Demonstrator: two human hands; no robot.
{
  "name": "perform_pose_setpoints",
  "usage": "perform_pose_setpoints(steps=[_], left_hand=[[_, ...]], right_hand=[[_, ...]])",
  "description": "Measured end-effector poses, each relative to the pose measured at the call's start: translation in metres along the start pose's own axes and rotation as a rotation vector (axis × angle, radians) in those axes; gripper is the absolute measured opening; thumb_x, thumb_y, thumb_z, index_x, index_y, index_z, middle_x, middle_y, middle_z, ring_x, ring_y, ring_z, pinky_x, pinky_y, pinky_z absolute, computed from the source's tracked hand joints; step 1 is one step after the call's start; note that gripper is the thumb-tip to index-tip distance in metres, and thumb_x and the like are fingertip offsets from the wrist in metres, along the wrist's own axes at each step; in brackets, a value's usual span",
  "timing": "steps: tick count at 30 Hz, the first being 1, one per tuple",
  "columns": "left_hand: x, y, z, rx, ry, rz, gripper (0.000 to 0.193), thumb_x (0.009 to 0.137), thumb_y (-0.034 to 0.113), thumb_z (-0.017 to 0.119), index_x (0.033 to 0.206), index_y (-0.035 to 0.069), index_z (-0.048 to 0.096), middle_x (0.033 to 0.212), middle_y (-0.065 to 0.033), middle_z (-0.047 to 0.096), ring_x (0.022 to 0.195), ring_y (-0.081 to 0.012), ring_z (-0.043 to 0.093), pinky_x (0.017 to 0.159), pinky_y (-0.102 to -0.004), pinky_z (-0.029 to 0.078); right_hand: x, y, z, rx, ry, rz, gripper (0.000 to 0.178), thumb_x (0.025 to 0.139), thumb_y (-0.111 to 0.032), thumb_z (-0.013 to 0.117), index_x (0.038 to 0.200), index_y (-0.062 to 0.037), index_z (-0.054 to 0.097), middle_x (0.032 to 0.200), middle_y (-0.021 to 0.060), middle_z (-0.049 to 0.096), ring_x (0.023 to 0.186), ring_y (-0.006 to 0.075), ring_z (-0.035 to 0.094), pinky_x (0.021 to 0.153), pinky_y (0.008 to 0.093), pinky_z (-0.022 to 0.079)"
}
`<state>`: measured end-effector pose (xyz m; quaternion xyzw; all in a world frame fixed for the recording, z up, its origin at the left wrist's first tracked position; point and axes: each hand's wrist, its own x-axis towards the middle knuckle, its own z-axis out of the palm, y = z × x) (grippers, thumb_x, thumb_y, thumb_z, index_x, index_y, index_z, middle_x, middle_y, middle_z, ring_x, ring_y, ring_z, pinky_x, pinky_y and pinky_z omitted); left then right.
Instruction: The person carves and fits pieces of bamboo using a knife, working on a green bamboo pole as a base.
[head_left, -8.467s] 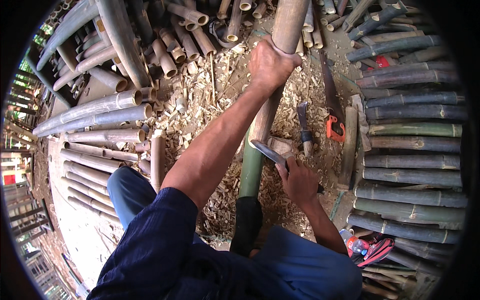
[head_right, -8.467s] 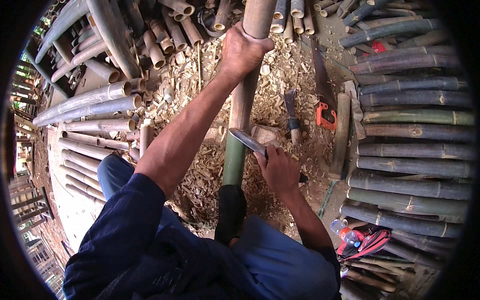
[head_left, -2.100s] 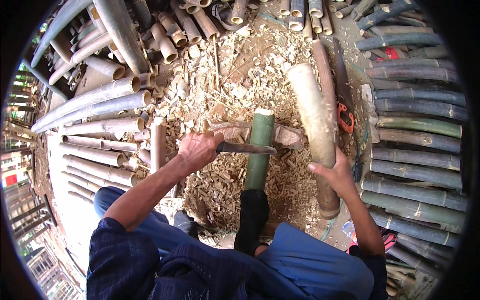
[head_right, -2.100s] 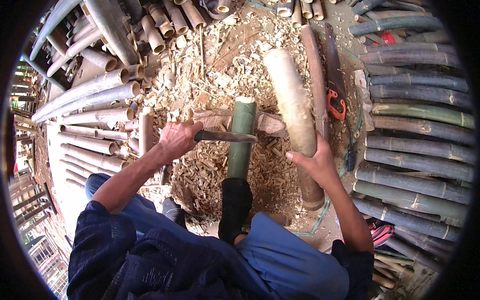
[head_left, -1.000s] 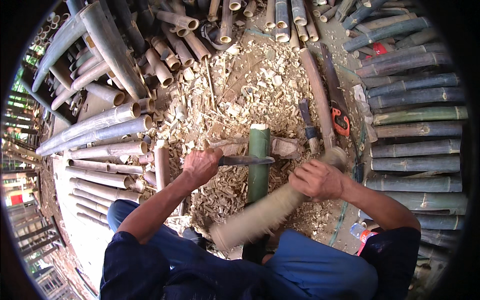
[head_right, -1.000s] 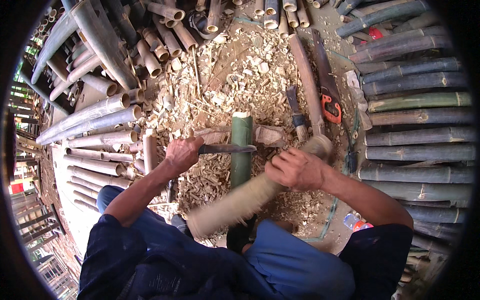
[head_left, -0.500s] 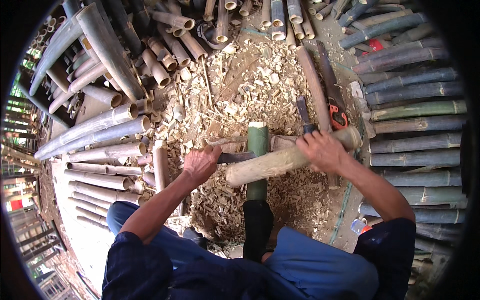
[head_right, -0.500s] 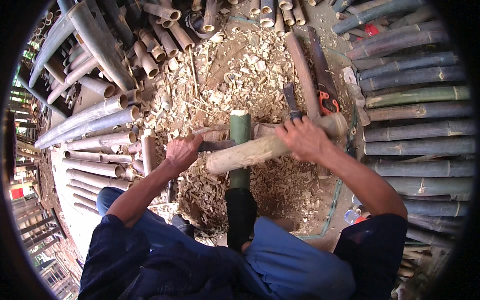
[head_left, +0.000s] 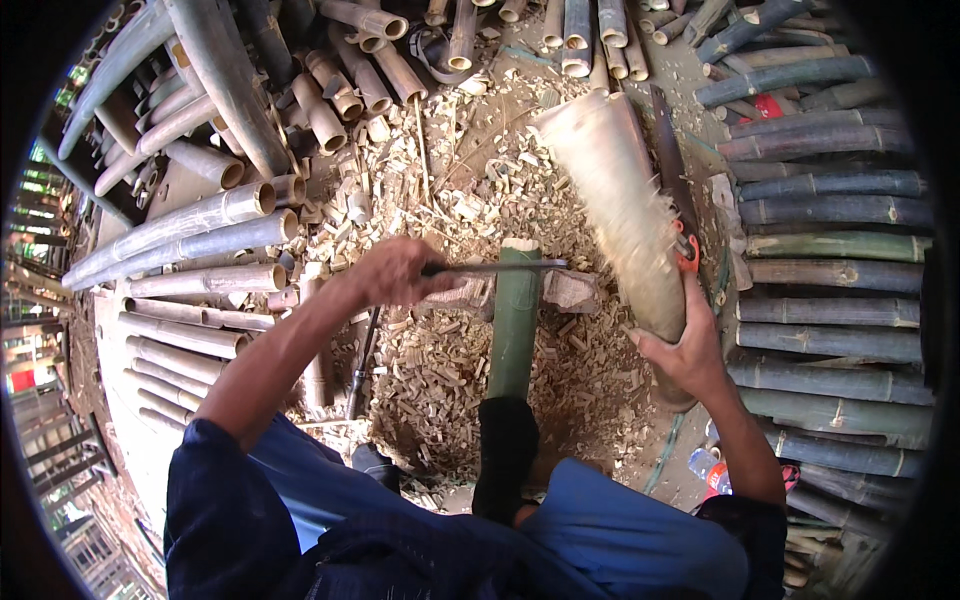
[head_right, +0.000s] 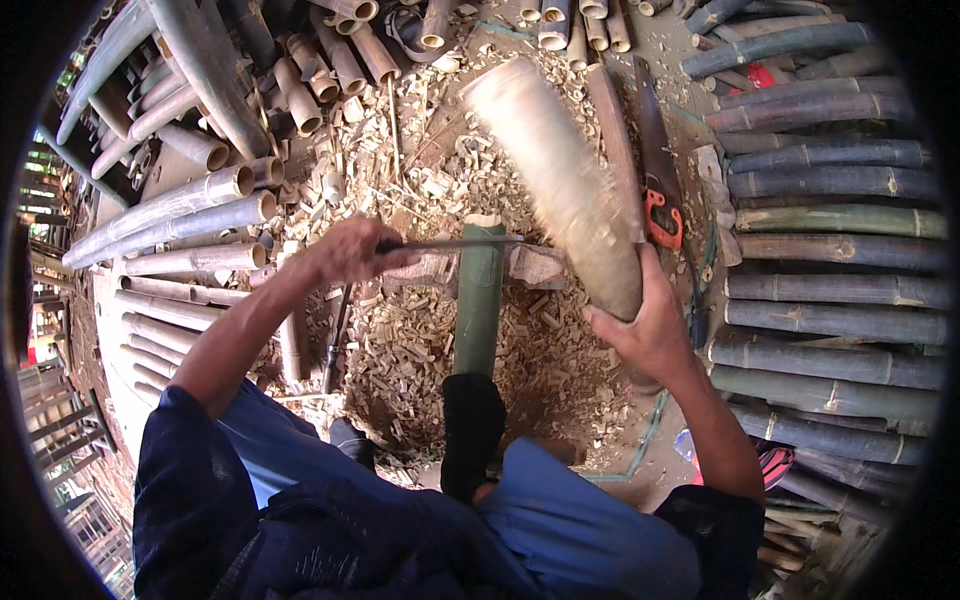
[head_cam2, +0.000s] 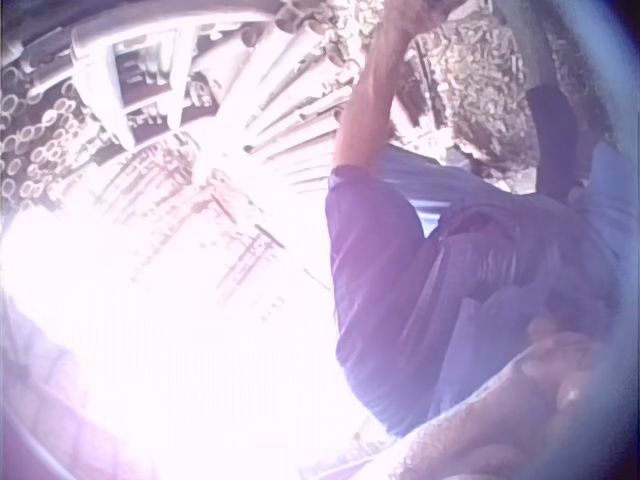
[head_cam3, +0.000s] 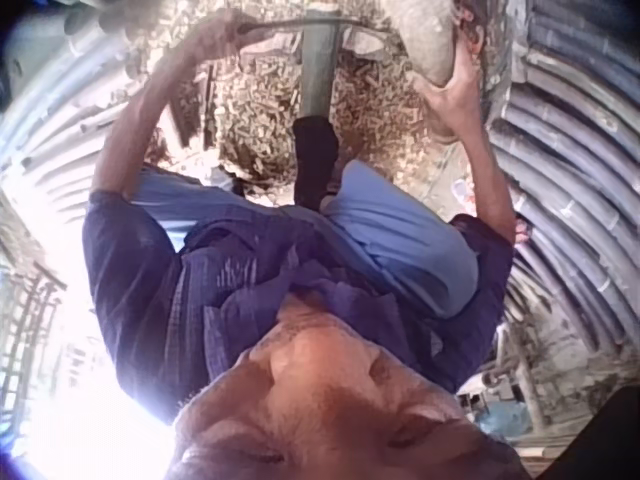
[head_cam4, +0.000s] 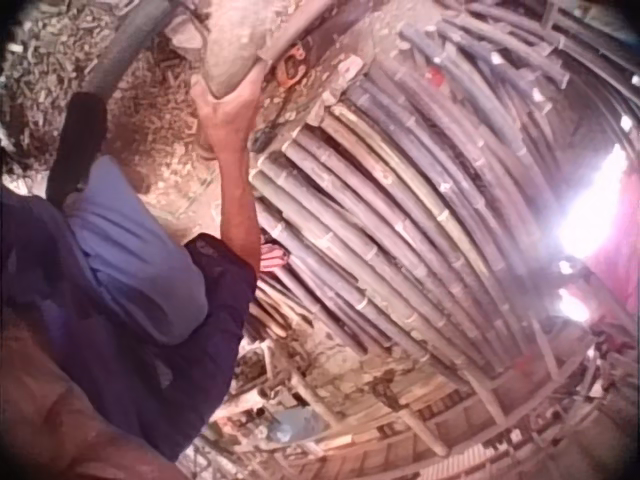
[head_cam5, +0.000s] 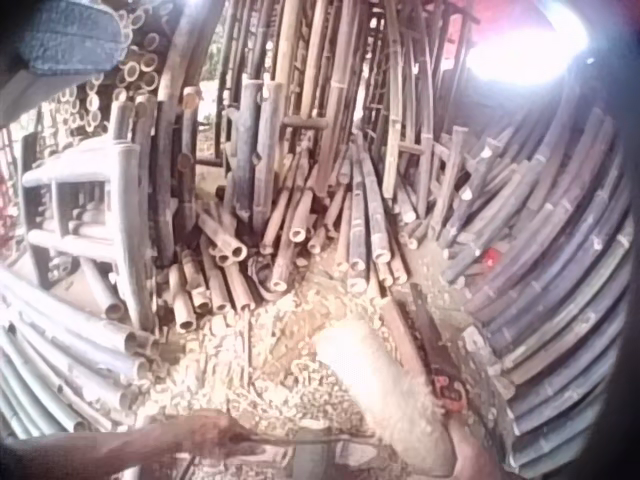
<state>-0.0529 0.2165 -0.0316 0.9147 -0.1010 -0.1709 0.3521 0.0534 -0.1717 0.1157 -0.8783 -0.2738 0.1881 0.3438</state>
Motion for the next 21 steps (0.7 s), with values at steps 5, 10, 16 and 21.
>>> perform_pose_setpoints(steps=[5,10,16,21], left_hand=[[0.033,-0.027,0.000,0.105,-0.023,-0.086,0.076,0.097,0.073,0.047,0.075,0.005,0.073,0.055,-0.0035,0.051,0.049,-0.0183,0.048,0.046,-0.0406,0.044],[0.036,-0.033,0.010,0.166,0.009,-0.029,0.060,0.099,0.061,0.054,0.090,0.006,0.076,0.058,-0.0064,0.057,0.053,-0.0185,0.054,0.050,-0.0402,0.047],[0.029,-0.036,0.023,0.312,0.081,-0.062,0.070,0.096,0.072,0.045,0.074,0.009,0.063,0.052,0.0024,0.045,0.044,-0.0109,0.039,0.036,-0.0326,0.034],[0.038,-0.023,0.018,0.303,-0.014,-0.172,0.060,0.095,0.061,0.059,0.092,0.004,0.077,0.059,-0.0060,0.059,0.045,-0.0139,0.046,0.038,-0.0343,0.041]], right_hand=[[0.009,0.008,0.008,0.343,-0.032,0.182,0.081,0.077,-0.023,0.080,0.144,0.0059,0.043,0.126,0.0157,0.062,0.116,0.0226,0.061,0.103,0.0361,0.046],[0.003,0.006,0.011,0.347,-0.032,0.176,0.082,0.078,-0.025,0.080,0.144,0.0057,0.043,0.127,0.0164,0.062,0.115,0.0228,0.061,0.102,0.0351,0.046],[0.005,-0.005,0.026,0.174,0.082,0.041,0.081,0.081,-0.026,0.080,0.144,0.0053,0.041,0.125,0.0235,0.063,0.113,0.0284,0.064,0.096,0.0398,0.052],[0.031,0.000,0.049,-0.190,-0.375,0.338,0.083,0.080,-0.031,0.079,0.143,0.0060,0.039,0.123,0.0324,0.063,0.109,0.0412,0.068,0.094,0.0487,0.055]])
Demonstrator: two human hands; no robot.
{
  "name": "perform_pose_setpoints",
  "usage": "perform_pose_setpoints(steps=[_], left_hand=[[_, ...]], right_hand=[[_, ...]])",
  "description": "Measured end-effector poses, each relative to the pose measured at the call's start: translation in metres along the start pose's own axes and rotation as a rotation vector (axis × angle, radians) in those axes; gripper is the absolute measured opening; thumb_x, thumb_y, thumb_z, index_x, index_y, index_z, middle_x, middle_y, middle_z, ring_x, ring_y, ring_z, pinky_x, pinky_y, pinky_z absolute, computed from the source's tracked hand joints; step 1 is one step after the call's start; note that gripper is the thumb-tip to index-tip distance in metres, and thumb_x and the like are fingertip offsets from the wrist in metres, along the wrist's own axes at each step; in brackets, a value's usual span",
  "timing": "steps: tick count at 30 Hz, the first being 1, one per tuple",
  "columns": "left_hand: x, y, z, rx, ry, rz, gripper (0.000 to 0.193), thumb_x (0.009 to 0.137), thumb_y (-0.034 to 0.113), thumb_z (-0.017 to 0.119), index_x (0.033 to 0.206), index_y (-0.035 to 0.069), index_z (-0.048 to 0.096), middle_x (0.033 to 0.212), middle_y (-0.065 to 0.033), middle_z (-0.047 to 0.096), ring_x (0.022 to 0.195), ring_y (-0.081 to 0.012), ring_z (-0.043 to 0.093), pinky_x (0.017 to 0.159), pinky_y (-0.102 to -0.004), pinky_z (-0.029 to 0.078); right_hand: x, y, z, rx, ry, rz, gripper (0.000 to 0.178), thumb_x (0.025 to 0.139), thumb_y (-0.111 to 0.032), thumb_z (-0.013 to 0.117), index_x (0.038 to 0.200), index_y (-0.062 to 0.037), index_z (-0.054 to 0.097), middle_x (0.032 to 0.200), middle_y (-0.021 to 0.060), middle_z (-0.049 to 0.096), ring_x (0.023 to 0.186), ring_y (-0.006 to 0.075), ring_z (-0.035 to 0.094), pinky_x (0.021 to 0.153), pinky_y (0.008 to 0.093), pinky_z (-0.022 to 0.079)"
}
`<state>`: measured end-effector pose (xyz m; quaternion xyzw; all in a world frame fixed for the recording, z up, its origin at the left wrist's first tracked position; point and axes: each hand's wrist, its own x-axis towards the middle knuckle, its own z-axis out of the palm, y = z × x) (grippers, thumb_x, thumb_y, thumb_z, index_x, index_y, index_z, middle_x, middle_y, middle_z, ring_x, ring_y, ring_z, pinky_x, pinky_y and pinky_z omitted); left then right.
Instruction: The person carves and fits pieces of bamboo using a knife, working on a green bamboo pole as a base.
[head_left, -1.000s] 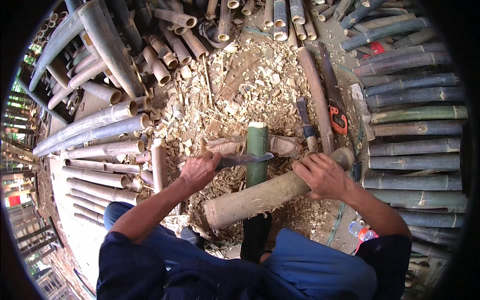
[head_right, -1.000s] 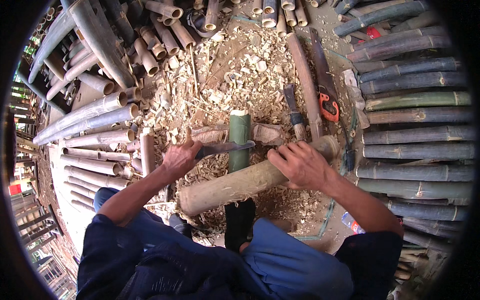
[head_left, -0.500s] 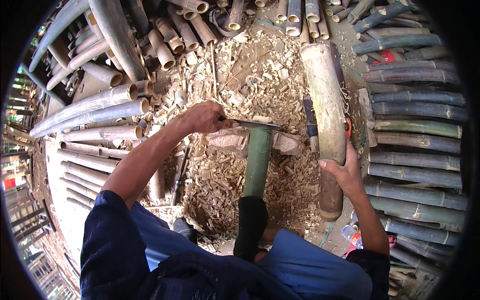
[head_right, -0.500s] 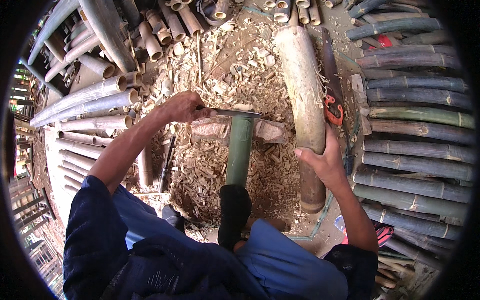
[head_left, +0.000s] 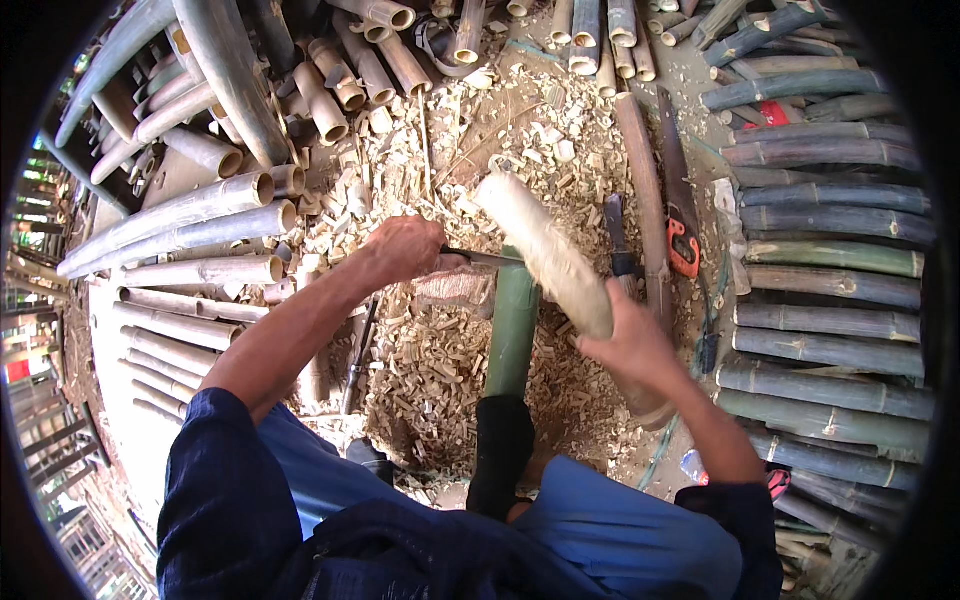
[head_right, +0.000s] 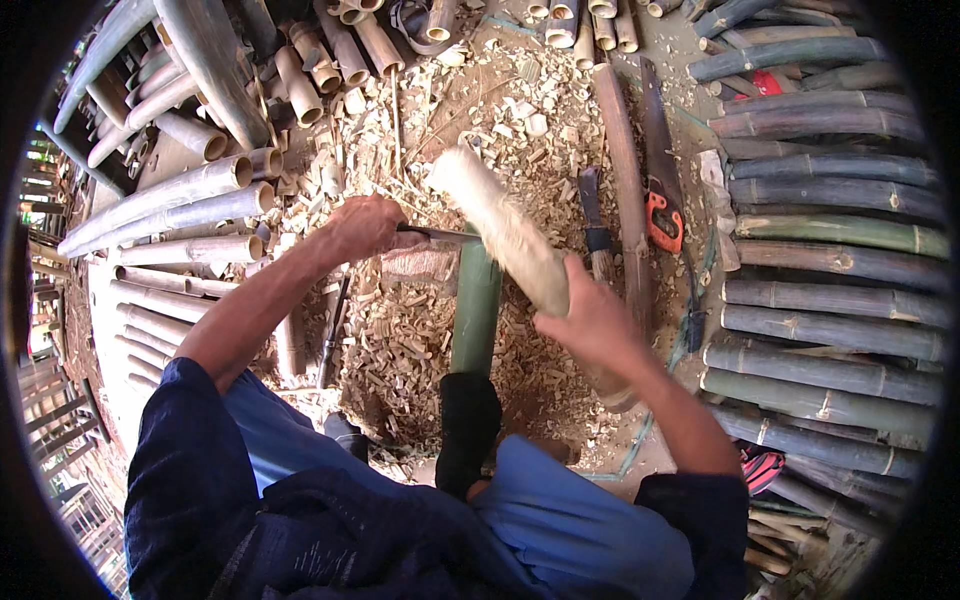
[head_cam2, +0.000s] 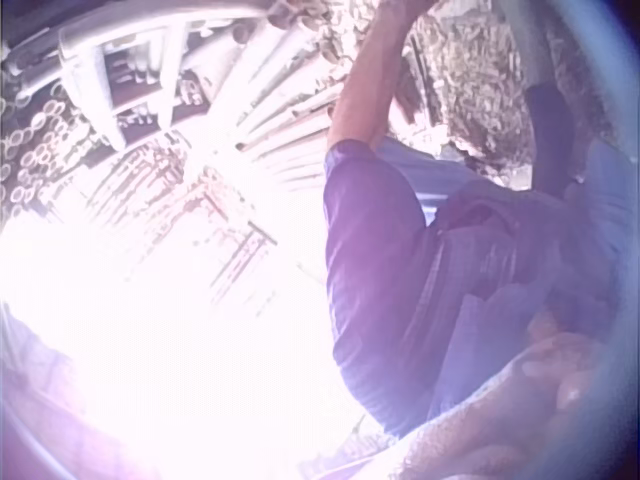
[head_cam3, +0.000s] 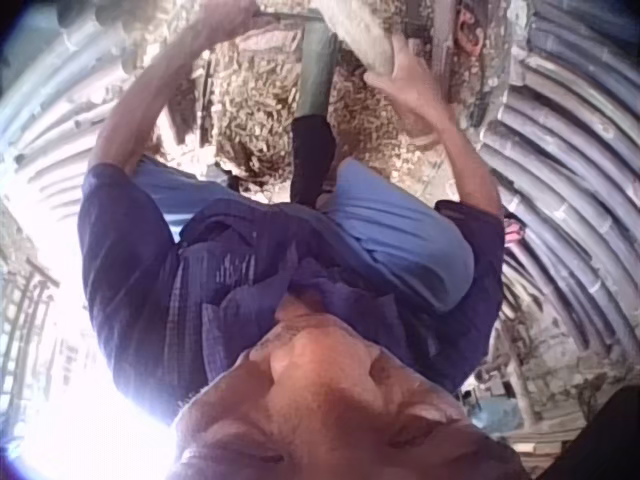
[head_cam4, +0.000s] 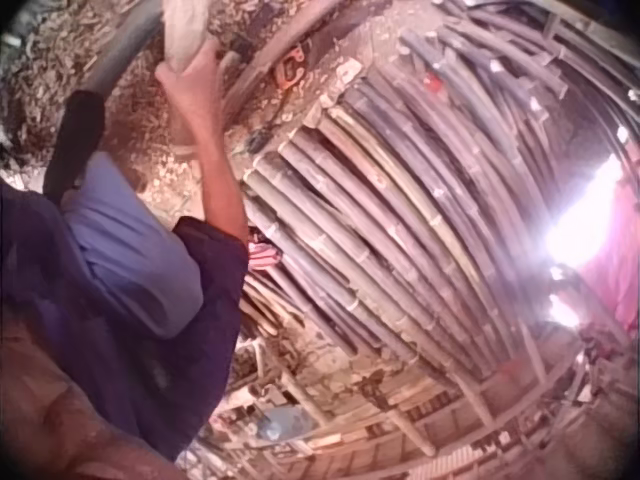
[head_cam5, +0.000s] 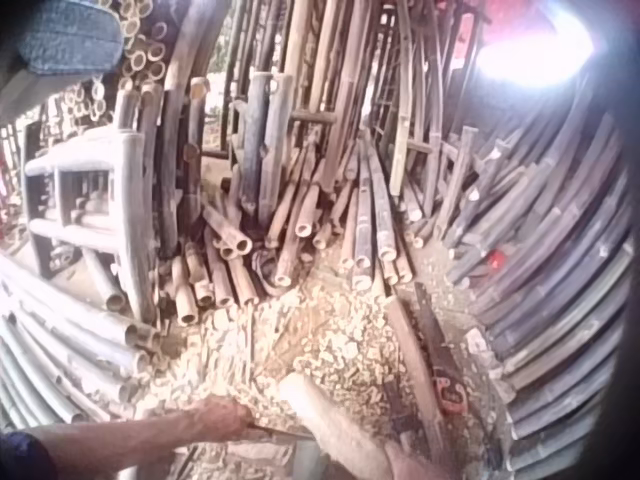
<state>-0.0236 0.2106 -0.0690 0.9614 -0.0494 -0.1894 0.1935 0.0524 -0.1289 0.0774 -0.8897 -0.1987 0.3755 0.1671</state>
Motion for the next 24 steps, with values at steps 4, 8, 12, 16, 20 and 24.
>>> perform_pose_setpoints(steps=[4,8,12,16,20,24], left_hand=[[0.000,-0.014,0.004,-0.017,0.031,0.038,0.070,0.092,0.071,0.051,0.086,0.004,0.069,0.059,-0.0031,0.054,0.050,-0.0152,0.050,0.044,-0.0348,0.045],[-0.007,-0.015,0.006,-0.126,0.008,0.003,0.078,0.089,0.078,0.046,0.079,0.003,0.064,0.056,-0.0020,0.052,0.049,-0.0164,0.050,0.043,-0.0356,0.045],[-0.001,0.004,-0.014,-0.047,0.068,0.076,0.066,0.090,0.068,0.057,0.082,0.004,0.072,0.062,-0.0077,0.060,0.053,-0.0201,0.055,0.047,-0.0373,0.048],[0.008,0.000,-0.013,-0.097,-0.120,-0.032,0.063,0.094,0.063,0.058,0.075,0.004,0.070,0.061,-0.0051,0.058,0.054,-0.0185,0.056,0.045,-0.0368,0.046],[0.006,-0.026,0.001,-0.123,-0.112,0.025,0.070,0.093,0.070,0.054,0.074,0.004,0.069,0.058,-0.0050,0.056,0.051,-0.0178,0.054,0.044,-0.0351,0.045],[0.017,-0.011,-0.006,-0.110,-0.183,0.001,0.077,0.087,0.078,0.050,0.073,0.005,0.069,0.056,-0.0032,0.052,0.050,-0.0164,0.052,0.042,-0.0374,0.043]], right_hand=[[0.000,-0.022,-0.049,-0.005,0.227,-0.290,0.079,0.078,-0.032,0.082,0.137,0.0065,0.047,0.122,0.0257,0.066,0.113,0.0363,0.067,0.100,0.0433,0.052],[-0.009,-0.057,-0.063,0.466,0.408,-0.447,0.077,0.078,-0.016,0.077,0.143,0.0049,0.041,0.119,0.0192,0.064,0.106,0.0250,0.067,0.095,0.0410,0.056],[0.023,-0.023,-0.004,-0.011,0.242,-0.214,0.072,0.075,-0.023,0.080,0.135,0.0013,0.048,0.113,0.0242,0.068,0.098,0.0308,0.071,0.090,0.0415,0.058],[0.025,-0.041,-0.054,-0.201,-0.061,-0.040,0.077,0.071,-0.026,0.081,0.135,0.0024,0.048,0.115,0.0257,0.068,0.097,0.0330,0.071,0.092,0.0409,0.057],[0.024,-0.066,-0.100,0.234,0.209,-0.397,0.077,0.073,-0.026,0.079,0.137,0.0043,0.048,0.116,0.0206,0.067,0.099,0.0282,0.069,0.091,0.0400,0.057],[0.044,-0.041,-0.035,0.362,0.559,-0.461,0.071,0.076,-0.018,0.079,0.134,0.0068,0.046,0.109,0.0230,0.068,0.094,0.0305,0.070,0.092,0.0426,0.058]])
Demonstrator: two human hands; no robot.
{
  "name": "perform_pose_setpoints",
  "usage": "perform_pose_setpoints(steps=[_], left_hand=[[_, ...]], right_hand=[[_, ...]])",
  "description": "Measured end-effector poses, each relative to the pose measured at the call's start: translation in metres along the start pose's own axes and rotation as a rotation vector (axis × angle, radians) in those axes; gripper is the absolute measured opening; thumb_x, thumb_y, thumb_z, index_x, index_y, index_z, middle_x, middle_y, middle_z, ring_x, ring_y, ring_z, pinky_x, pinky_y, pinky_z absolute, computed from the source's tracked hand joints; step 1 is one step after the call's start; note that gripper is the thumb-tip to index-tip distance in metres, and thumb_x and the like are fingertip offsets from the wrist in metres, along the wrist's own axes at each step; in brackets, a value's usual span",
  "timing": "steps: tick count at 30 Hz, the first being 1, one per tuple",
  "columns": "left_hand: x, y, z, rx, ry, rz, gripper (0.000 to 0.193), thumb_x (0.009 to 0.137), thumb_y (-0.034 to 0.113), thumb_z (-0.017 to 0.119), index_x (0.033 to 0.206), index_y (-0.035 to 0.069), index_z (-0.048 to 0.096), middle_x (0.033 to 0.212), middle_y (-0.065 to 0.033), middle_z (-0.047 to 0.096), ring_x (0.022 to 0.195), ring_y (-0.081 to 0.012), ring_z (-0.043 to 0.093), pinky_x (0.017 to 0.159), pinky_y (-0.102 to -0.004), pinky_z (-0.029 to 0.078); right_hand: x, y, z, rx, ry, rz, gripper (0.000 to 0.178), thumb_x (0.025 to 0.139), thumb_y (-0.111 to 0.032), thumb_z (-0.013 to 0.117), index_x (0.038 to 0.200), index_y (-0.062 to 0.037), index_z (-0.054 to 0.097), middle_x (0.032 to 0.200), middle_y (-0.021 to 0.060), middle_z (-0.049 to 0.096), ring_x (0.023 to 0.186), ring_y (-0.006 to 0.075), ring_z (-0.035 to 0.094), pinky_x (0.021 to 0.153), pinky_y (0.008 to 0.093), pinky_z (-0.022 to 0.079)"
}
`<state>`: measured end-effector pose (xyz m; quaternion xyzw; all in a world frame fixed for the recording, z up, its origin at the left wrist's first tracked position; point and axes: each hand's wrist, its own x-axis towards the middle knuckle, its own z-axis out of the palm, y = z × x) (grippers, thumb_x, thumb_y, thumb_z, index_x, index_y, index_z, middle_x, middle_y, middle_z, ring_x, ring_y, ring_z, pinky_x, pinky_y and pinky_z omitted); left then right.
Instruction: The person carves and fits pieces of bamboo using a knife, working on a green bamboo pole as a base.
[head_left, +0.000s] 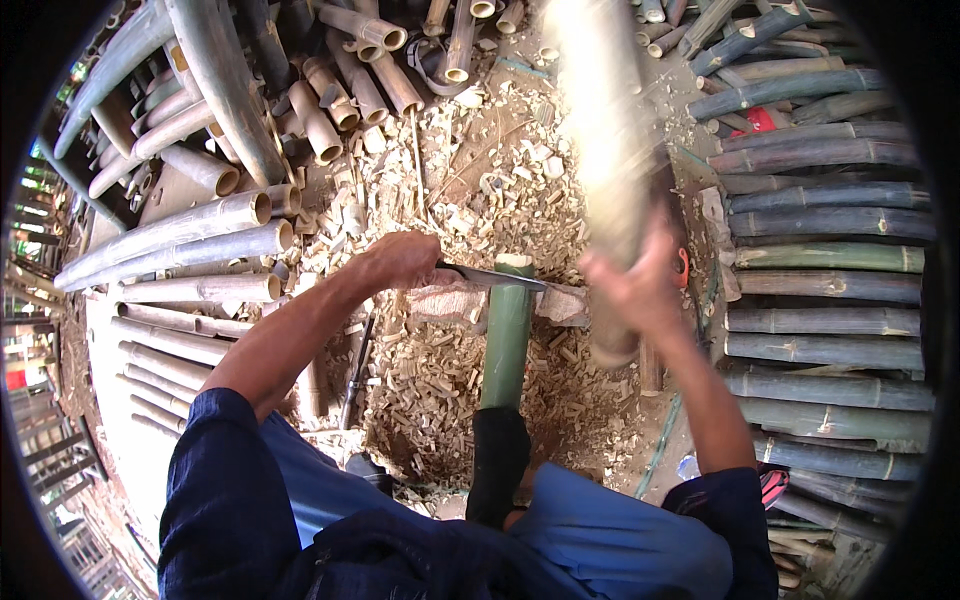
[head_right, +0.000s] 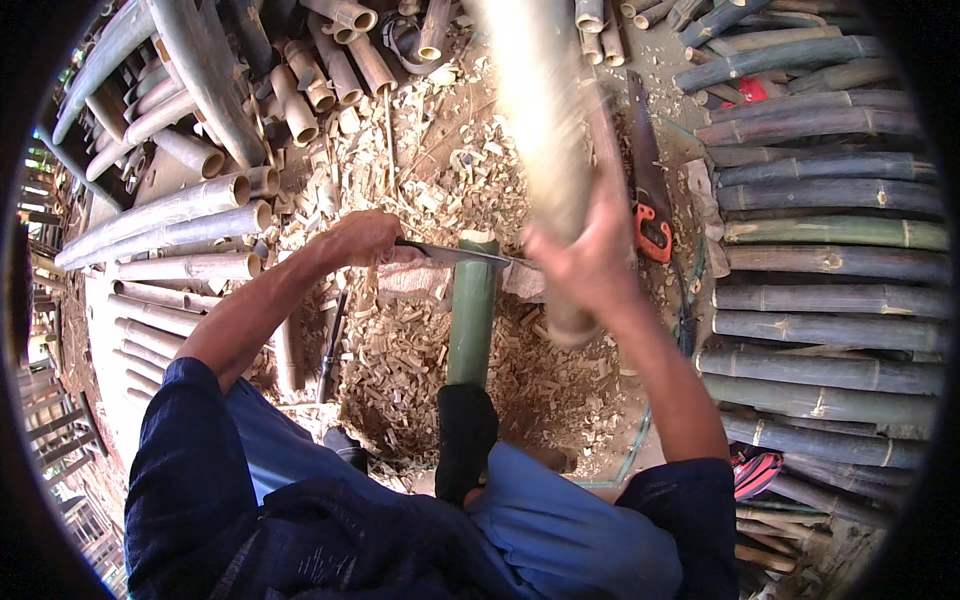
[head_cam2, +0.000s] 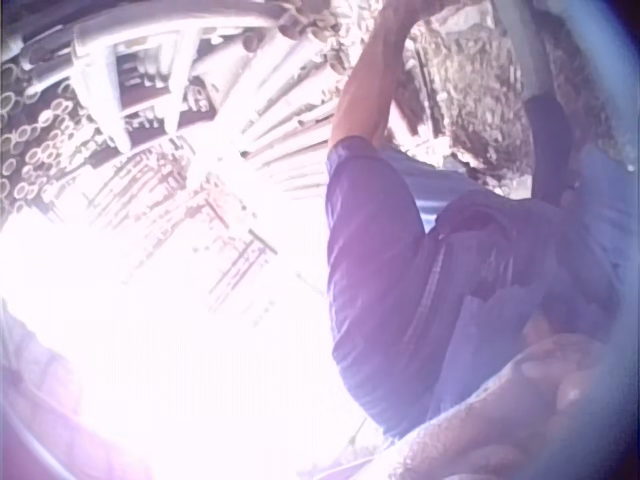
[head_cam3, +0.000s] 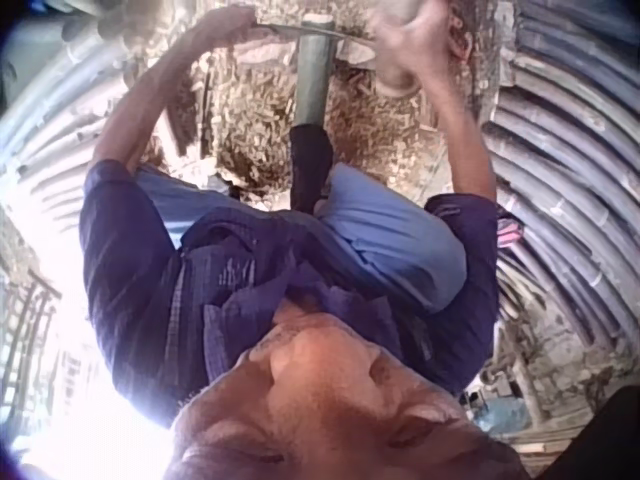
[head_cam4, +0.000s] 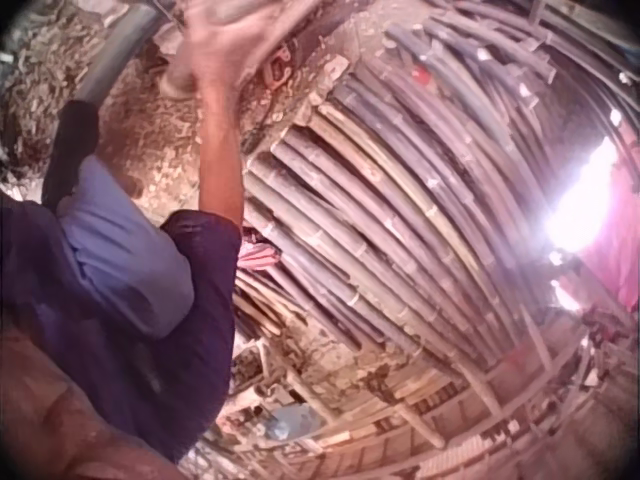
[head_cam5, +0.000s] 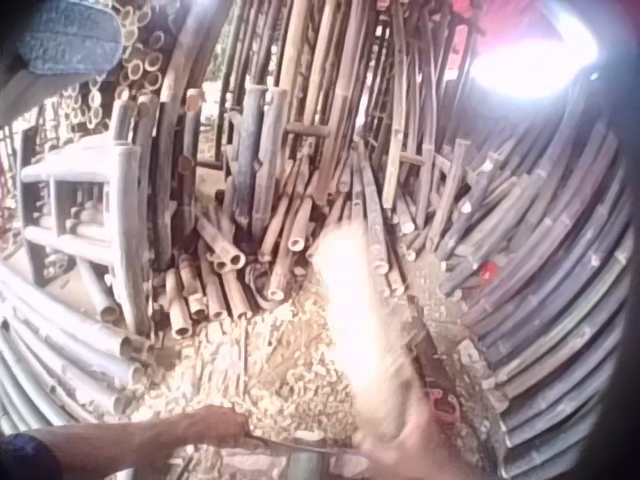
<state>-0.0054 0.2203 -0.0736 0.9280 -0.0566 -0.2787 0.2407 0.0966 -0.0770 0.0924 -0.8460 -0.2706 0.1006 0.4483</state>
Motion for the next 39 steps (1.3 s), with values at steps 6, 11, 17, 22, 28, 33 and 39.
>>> perform_pose_setpoints(steps=[6,11,17,22,28,33,39], left_hand=[[0.008,-0.014,0.012,-0.088,-0.046,0.066,0.081,0.080,0.086,0.045,0.071,0.009,0.069,0.054,0.0004,0.049,0.049,-0.0140,0.049,0.041,-0.0338,0.037],[0.005,-0.024,0.011,-0.141,-0.153,-0.027,0.080,0.082,0.083,0.050,0.069,0.006,0.068,0.053,-0.0002,0.049,0.048,-0.0132,0.048,0.043,-0.0359,0.037],[0.017,-0.025,0.012,-0.611,-0.327,-0.015,0.057,0.087,0.063,0.072,0.084,0.006,0.075,0.064,-0.0022,0.067,0.050,-0.0096,0.053,0.044,-0.0266,0.039],[0.023,-0.011,-0.024,-0.417,-0.644,-0.212,0.040,0.097,0.041,0.070,0.088,0.003,0.074,0.068,-0.0033,0.067,0.053,-0.0066,0.052,0.042,-0.0245,0.036],[-0.011,0.078,-0.081,0.640,-0.011,-0.101,0.035,0.103,0.039,0.058,0.086,0.008,0.063,0.069,-0.0016,0.052,0.055,-0.0113,0.044,0.042,-0.0296,0.040],[-0.071,0.054,0.002,0.176,0.372,-0.027,0.032,0.091,0.037,0.074,0.101,0.009,0.063,0.084,-0.0072,0.061,0.071,-0.0206,0.060,0.061,-0.0395,0.055],[-0.102,0.055,0.052,0.159,0.119,-0.058,0.039,0.092,0.042,0.074,0.111,0.010,0.061,0.093,-0.0111,0.067,0.072,-0.0247,0.070,0.066,-0.0426,0.060]], right_hand=[[0.005,0.013,-0.014,-0.388,-0.726,0.324,0.075,0.075,-0.025,0.081,0.134,0.0073,0.049,0.124,0.0259,0.066,0.110,0.0345,0.068,0.100,0.0418,0.055],[0.013,-0.012,-0.010,0.198,-0.346,0.218,0.074,0.075,-0.030,0.081,0.131,0.0070,0.050,0.115,0.0206,0.066,0.097,0.0272,0.068,0.090,0.0425,0.057],[-0.022,0.025,0.019,-0.280,-0.710,0.328,0.083,0.075,-0.034,0.081,0.137,0.0082,0.046,0.121,0.0239,0.063,0.109,0.0313,0.066,0.094,0.0389,0.053],[-0.027,0.011,-0.018,0.215,-0.494,0.285,0.084,0.078,-0.029,0.079,0.145,0.0050,0.042,0.119,0.0198,0.064,0.107,0.0280,0.066,0.093,0.0375,0.053],[-0.063,0.023,-0.054,0.620,-0.249,0.698,0.078,0.077,-0.019,0.077,0.144,0.0002,0.043,0.108,0.0122,0.064,0.088,0.0215,0.069,0.076,0.0370,0.060],[-0.088,0.040,-0.043,0.699,-0.305,0.840,0.071,0.075,-0.019,0.077,0.137,-0.0002,0.048,0.103,0.0133,0.067,0.088,0.0211,0.069,0.077,0.0355,0.059],[-0.095,0.046,-0.025,0.496,-0.365,0.821,0.072,0.080,-0.031,0.083,0.136,-0.0005,0.049,0.105,0.0119,0.067,0.089,0.0222,0.068,0.082,0.0371,0.057]])
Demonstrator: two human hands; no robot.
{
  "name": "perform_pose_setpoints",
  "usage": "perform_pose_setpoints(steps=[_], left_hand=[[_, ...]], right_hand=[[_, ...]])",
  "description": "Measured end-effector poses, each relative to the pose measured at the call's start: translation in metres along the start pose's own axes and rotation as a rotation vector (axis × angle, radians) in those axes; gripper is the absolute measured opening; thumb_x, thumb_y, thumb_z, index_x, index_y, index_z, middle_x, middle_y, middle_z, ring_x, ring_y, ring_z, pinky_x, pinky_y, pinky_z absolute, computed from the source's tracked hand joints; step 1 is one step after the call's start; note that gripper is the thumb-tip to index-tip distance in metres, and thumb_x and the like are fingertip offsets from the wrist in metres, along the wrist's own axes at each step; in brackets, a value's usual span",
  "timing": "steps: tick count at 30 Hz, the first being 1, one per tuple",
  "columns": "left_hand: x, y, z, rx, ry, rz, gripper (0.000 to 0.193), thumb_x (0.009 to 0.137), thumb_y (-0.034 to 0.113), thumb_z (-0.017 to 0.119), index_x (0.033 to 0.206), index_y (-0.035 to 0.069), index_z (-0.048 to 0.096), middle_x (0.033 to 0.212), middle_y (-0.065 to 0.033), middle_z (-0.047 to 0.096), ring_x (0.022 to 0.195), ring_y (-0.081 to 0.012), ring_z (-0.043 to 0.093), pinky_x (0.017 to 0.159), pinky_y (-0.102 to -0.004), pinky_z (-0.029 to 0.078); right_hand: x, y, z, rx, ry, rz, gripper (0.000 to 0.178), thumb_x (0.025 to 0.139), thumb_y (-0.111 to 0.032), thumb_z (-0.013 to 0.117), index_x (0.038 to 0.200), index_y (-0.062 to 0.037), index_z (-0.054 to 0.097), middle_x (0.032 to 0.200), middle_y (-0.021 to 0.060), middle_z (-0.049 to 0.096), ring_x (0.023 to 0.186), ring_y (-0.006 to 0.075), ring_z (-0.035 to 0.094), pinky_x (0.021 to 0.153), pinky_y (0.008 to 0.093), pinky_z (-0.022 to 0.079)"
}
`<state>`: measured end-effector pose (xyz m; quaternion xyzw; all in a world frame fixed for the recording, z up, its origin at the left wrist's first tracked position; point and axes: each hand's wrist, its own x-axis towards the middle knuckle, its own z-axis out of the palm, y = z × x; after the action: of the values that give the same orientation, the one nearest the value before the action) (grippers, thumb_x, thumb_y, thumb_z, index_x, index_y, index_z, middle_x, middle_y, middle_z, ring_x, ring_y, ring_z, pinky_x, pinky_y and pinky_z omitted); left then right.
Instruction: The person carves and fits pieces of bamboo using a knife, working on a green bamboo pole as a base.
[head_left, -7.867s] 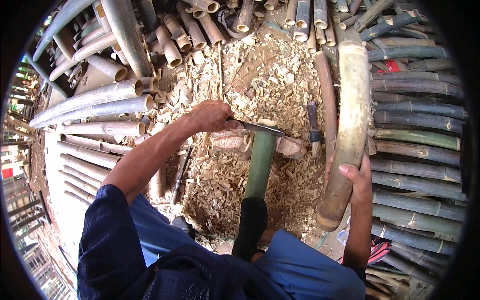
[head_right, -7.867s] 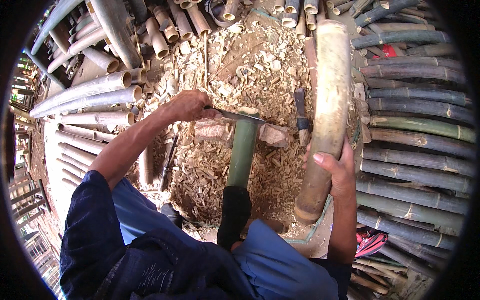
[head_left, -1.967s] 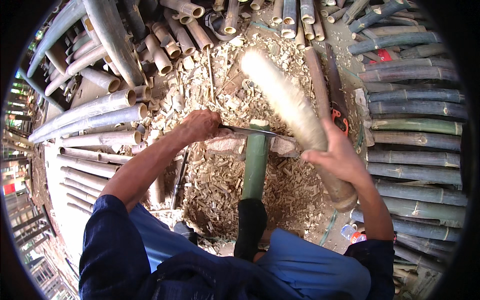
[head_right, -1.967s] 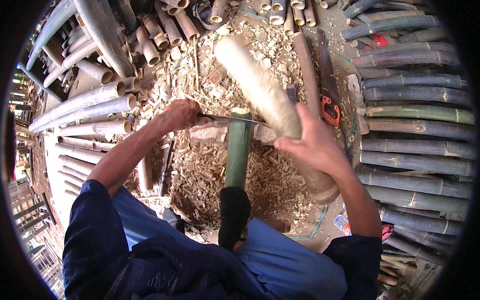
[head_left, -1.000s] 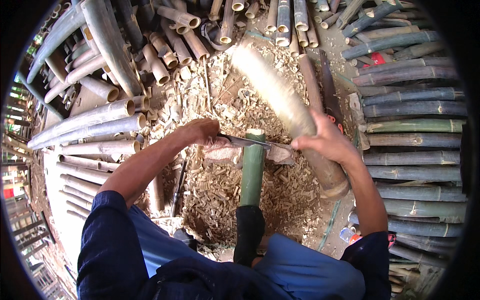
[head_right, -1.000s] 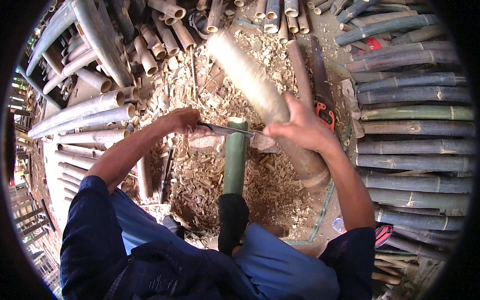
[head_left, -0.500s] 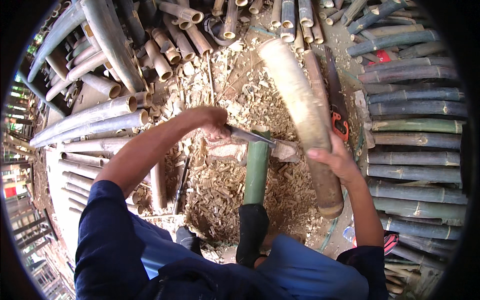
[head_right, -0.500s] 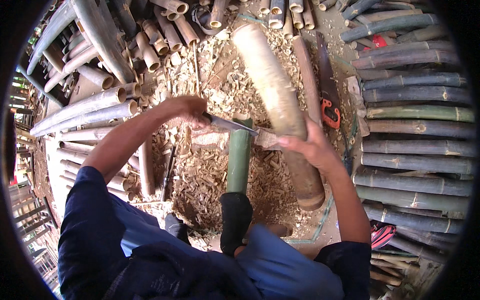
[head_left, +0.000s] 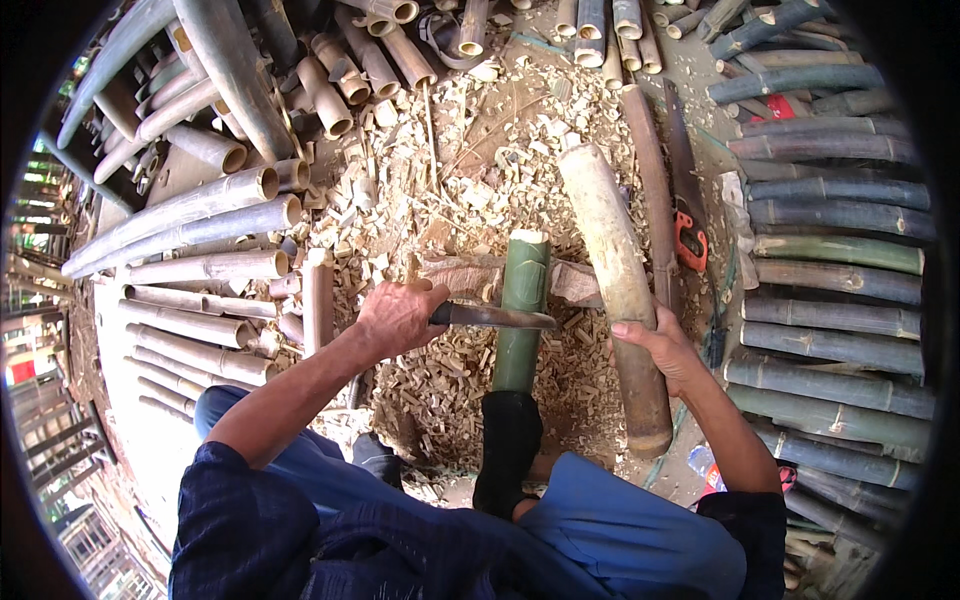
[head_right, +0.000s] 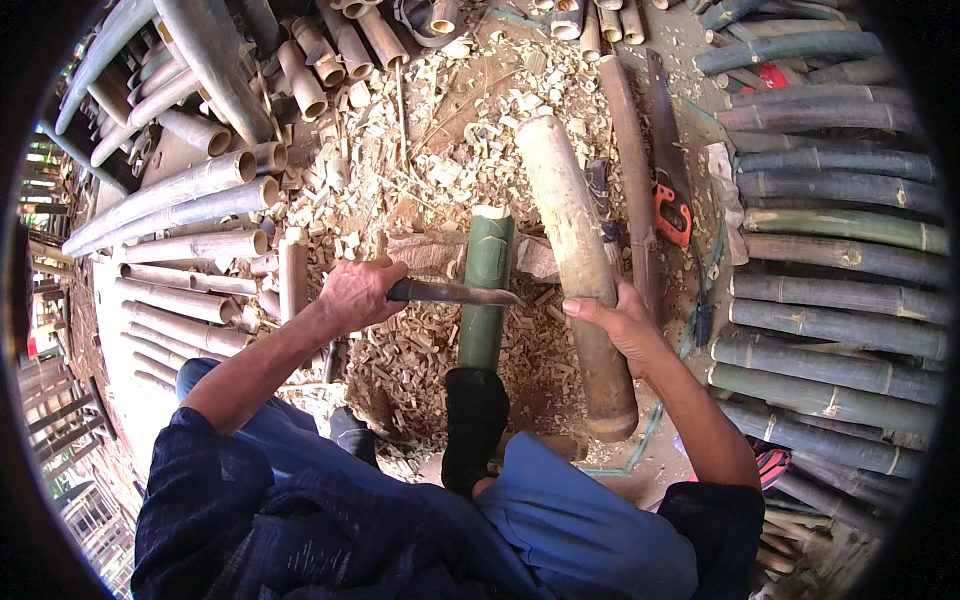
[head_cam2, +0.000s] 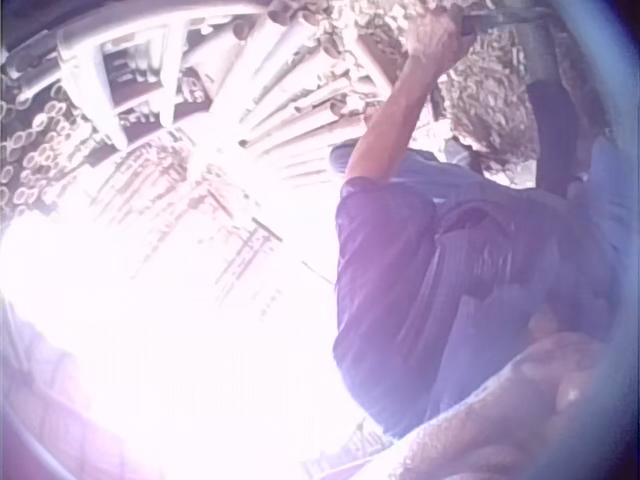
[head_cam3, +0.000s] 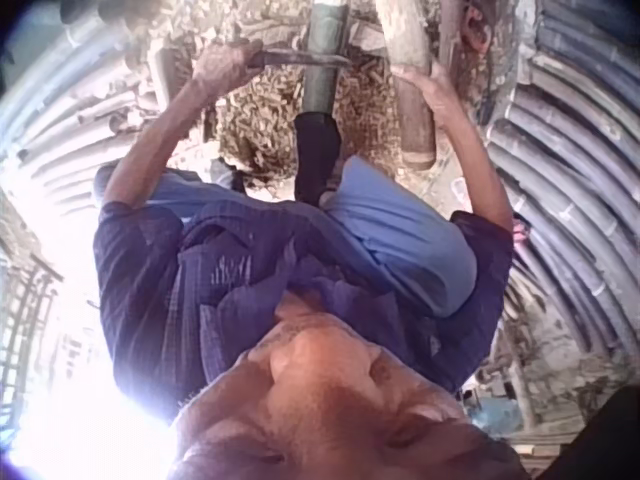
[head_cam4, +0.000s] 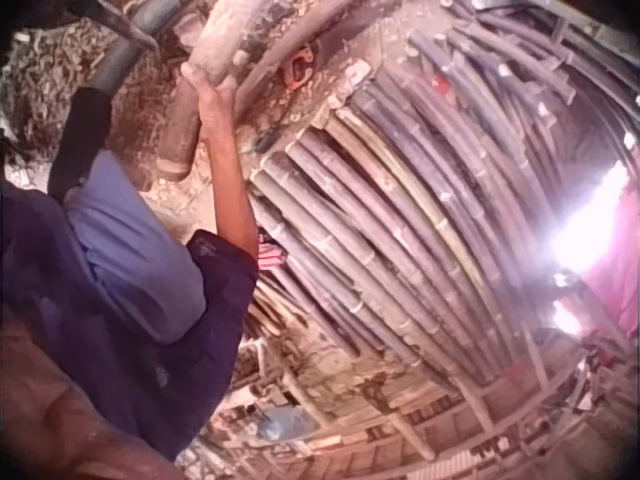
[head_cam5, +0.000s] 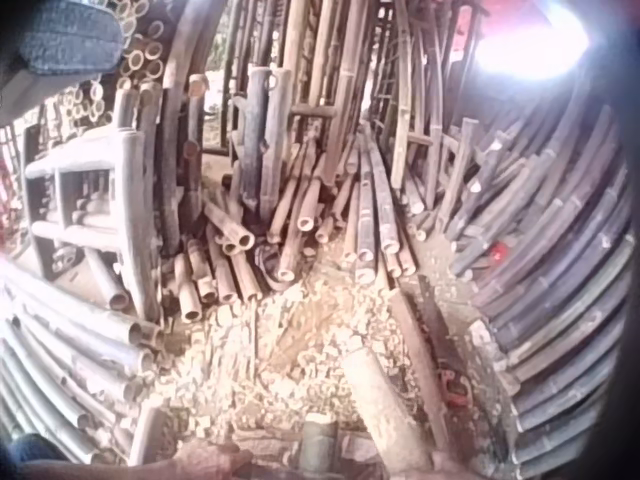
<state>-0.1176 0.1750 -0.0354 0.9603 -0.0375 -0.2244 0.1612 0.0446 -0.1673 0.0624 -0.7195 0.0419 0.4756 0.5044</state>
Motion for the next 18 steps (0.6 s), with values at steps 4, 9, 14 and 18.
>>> perform_pose_setpoints(steps=[4,9,14,18], left_hand=[[0.003,0.002,0.001,-0.016,0.011,-0.046,0.037,0.093,0.041,0.073,0.105,0.008,0.061,0.086,-0.0089,0.067,0.070,-0.0241,0.069,0.064,-0.0424,0.060],[0.013,-0.005,0.000,-0.005,-0.160,-0.168,0.022,0.099,0.027,0.062,0.103,0.006,0.063,0.080,-0.0104,0.066,0.065,-0.0231,0.067,0.062,-0.0413,0.059],[0.018,-0.003,-0.006,0.066,-0.130,-0.091,0.020,0.100,0.011,0.048,0.101,0.003,0.066,0.082,-0.0170,0.071,0.070,-0.0250,0.071,0.067,-0.0449,0.060],[0.022,-0.003,-0.005,0.049,-0.154,-0.109,0.021,0.102,0.011,0.047,0.101,0.002,0.065,0.082,-0.0177,0.071,0.071,-0.0264,0.071,0.066,-0.0455,0.059]], right_hand=[[0.007,0.002,0.001,-0.319,0.030,-0.304,0.074,0.080,-0.034,0.085,0.135,0.0004,0.049,0.108,0.0124,0.067,0.094,0.0289,0.069,0.085,0.0407,0.055],[-0.005,-0.029,0.013,-1.111,-0.007,-0.484,0.075,0.071,-0.031,0.088,0.131,-0.0054,0.050,0.112,0.0175,0.065,0.103,0.0369,0.068,0.088,0.0439,0.054],[0.011,-0.032,0.003,-1.654,-0.277,-1.174,0.085,0.061,-0.029,0.095,0.132,-0.0101,0.052,0.101,0.0106,0.062,0.090,0.0285,0.067,0.079,0.0404,0.053],[0.058,-0.027,-0.021,-1.819,-0.206,-0.988,0.081,0.064,-0.031,0.094,0.132,-0.0090,0.055,0.105,0.0102,0.063,0.095,0.0274,0.068,0.080,0.0419,0.055]])
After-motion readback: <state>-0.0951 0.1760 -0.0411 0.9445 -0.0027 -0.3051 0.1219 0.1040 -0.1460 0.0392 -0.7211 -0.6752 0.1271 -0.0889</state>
